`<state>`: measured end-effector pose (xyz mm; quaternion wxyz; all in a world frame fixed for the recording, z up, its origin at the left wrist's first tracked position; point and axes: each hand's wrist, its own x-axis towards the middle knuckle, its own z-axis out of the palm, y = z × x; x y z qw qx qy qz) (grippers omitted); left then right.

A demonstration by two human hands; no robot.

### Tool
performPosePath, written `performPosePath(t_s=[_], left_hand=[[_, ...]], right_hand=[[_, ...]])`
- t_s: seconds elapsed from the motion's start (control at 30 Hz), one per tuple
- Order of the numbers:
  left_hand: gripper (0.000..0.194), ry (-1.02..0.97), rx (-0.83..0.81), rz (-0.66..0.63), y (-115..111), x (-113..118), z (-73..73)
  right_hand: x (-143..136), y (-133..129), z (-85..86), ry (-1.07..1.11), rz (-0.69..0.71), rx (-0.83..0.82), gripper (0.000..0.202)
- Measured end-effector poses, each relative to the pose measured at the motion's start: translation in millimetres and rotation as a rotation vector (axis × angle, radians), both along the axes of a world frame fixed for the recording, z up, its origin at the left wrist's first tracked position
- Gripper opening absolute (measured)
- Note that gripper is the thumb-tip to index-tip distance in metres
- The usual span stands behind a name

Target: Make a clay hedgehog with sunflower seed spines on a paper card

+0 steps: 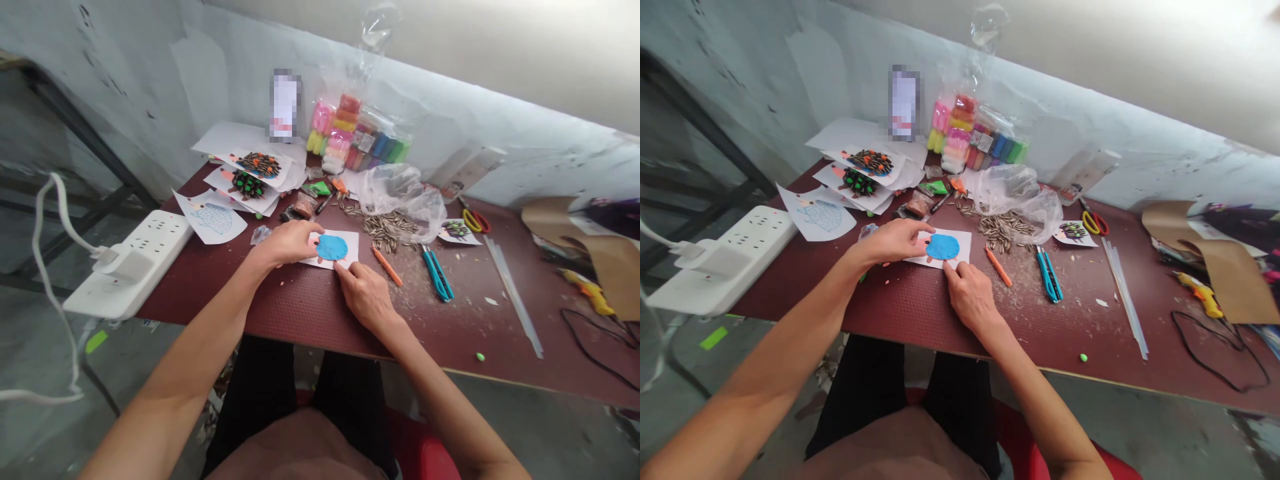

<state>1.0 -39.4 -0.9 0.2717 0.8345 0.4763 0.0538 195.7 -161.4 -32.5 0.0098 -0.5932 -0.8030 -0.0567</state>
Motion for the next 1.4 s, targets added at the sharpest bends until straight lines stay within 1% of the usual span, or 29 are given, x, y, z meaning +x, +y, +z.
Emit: performPosePath(t_s=[0.1, 0.2, 0.4, 0.57, 0.67, 0.83, 0.97, 1.03, 1.17, 1.3, 1.4], left_hand=[[0.074, 0.068, -0.039, -0.038, 0, -3, 4.4], [0.078, 0.116, -0.045, -0.059, 1, -3, 5.8], [0.059, 0.178, -0.057, -0.063, 0, -1, 6.4], [0.051, 0.171, -0.049, -0.066, 0, 0, 5.2], [0.046, 0.177, -0.047, -0.068, 0, 0, 6.0], [0.051, 0.166, -0.053, -0.074, 0, -1, 5.6], [0.053, 0.181, -0.02, -0.077, 2, -1, 1.8], [0.053, 0.191, 0.002, -0.086, 2, -1, 0.2], [0.05, 0.199, 0.006, -0.092, 4, -1, -1.4], [0.047, 0.186, 0.018, -0.107, 4, -1, -2.3], [0.046, 0.178, 0.014, -0.101, 4, -2, -1.9]], right_hand=[[-1, 0, 1.0, -0.009, -0.009, -0.015, 0.04], [-1, 0, 2.1, -0.014, -0.008, -0.03, 0.041], [1, -2, 1.9, -0.029, 0.01, -0.012, 0.043], [4, -5, 2.8, -0.014, -0.005, 0.029, 0.044], [4, -4, 7.8, -0.009, -0.041, 0.004, 0.045], [-3, 4, 18.5, -0.04, -0.075, -0.108, 0.048], [-6, 7, 19.2, -0.043, -0.103, -0.167, 0.047], [-4, 6, 17.7, -0.006, -0.109, -0.166, 0.047], [3, 2, 15.8, 0.095, -0.138, -0.106, 0.047], [5, -2, 15.1, 0.098, -0.125, -0.099, 0.043], [3, -2, 13.5, 0.087, -0.113, -0.091, 0.044]])
